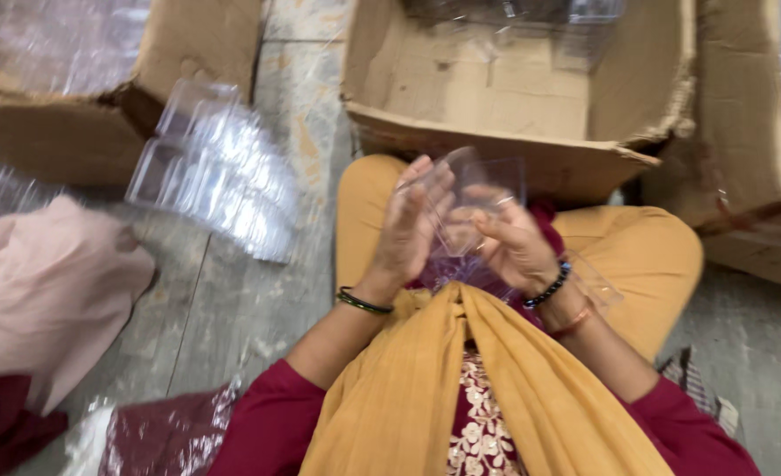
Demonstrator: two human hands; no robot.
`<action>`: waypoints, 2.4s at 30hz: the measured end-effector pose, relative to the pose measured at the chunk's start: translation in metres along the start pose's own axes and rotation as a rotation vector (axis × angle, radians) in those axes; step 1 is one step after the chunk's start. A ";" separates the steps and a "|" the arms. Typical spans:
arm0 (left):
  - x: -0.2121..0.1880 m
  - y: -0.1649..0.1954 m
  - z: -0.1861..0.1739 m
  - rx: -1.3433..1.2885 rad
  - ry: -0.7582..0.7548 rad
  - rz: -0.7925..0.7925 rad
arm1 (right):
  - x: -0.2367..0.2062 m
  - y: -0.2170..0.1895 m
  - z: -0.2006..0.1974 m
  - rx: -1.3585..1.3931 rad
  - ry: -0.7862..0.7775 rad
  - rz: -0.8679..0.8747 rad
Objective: The person sits on the floor among cardboard boxes filled with clear plastic containers. They pull containers out of the boxes, press the lids and bodies together to close each one, and stack the finished containers in rows on the floor beside them.
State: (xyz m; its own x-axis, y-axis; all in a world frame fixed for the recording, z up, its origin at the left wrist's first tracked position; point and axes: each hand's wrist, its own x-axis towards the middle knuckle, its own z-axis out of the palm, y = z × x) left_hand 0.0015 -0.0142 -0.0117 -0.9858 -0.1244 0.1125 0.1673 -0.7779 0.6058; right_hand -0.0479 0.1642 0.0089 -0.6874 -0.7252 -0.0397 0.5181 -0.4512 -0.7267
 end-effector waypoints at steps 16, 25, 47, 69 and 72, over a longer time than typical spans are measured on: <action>-0.215 0.079 -0.279 0.517 1.434 -0.228 | -0.021 -0.023 -0.012 -0.878 0.113 -0.158; -0.132 0.086 -0.294 1.045 1.741 -0.395 | -0.033 -0.062 -0.028 -1.417 0.360 -0.334; -0.045 0.022 -0.017 0.273 -0.066 -0.061 | -0.041 0.000 0.050 -1.043 -0.188 -0.314; -0.053 0.032 -0.056 -0.307 0.198 -0.416 | 0.028 0.000 -0.224 -1.358 0.495 0.547; -0.049 0.028 -0.055 -0.317 0.200 -0.428 | 0.014 0.003 -0.224 -1.599 0.472 0.565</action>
State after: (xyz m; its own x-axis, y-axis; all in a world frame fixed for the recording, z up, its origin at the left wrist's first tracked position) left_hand 0.0535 -0.0637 -0.0431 -0.9533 0.1522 -0.2608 -0.2288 -0.9277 0.2951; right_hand -0.1697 0.2692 -0.1470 -0.8414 -0.2691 -0.4686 -0.0399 0.8958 -0.4427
